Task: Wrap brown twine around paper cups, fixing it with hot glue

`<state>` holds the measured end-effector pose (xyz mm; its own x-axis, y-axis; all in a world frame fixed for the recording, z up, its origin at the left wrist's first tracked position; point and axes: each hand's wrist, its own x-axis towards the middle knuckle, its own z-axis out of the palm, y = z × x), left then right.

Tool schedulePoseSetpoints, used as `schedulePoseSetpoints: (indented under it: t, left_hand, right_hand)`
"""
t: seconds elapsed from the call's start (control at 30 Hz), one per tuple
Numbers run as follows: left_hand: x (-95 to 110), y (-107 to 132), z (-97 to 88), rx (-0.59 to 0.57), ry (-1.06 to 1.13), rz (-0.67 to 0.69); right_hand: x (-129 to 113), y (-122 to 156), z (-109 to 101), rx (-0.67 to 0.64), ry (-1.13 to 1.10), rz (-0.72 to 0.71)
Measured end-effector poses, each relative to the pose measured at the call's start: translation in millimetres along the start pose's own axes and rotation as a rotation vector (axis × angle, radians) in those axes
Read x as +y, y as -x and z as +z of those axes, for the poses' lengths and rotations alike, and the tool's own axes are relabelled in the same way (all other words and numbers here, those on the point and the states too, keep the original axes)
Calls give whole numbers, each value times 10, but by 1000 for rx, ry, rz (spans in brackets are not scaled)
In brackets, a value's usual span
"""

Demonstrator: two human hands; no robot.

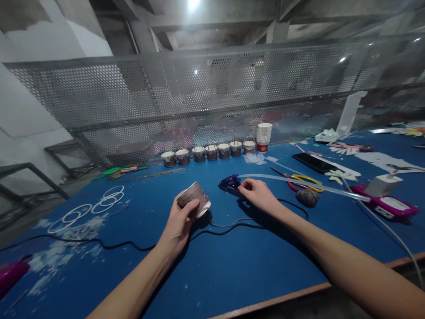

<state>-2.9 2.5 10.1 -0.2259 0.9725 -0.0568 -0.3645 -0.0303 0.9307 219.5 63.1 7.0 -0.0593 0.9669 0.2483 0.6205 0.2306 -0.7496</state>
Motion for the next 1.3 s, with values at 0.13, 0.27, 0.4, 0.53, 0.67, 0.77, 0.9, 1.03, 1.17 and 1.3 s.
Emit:
schedulePoseSetpoints:
  t: [0.13,0.27,0.4,0.53,0.67,0.77,0.9,1.03,1.17,1.3]
  left_hand:
    - [-5,11,11,14,3,-2]
    - [-25,30,45,12,0,7]
    - [-64,39,86,1,16,22]
    - [-108,66,125,50,12,32]
    - [-129,104,155,74,-12,21]
    - [-136,114,159,72,-36,16]
    - [-143,105,156,76,-61,17]
    - [-144,101,170,77,-93,35]
    - [-144,118,167,81,-140,53]
    - [-145,136,148,95,-190,78]
  right_hand:
    - [-113,131,11,-24,-1,-32]
    - [-289,360,167,-223,-217,-130]
    - [-406,531,362,-299,-333,-116]
    - [-404,543,446,-233,-409,-88]
    - [-339,503,461,-221,-497,-84]
    - [-308,498,455,-193,-450,-182]
    - [-321,512,416,-155,-409,-242]
    - [-361,517,376,-184,-448,-159]
    - [-383,518,375,-322,-573,2]
    - [-378,536,369,-285,-467,-74]
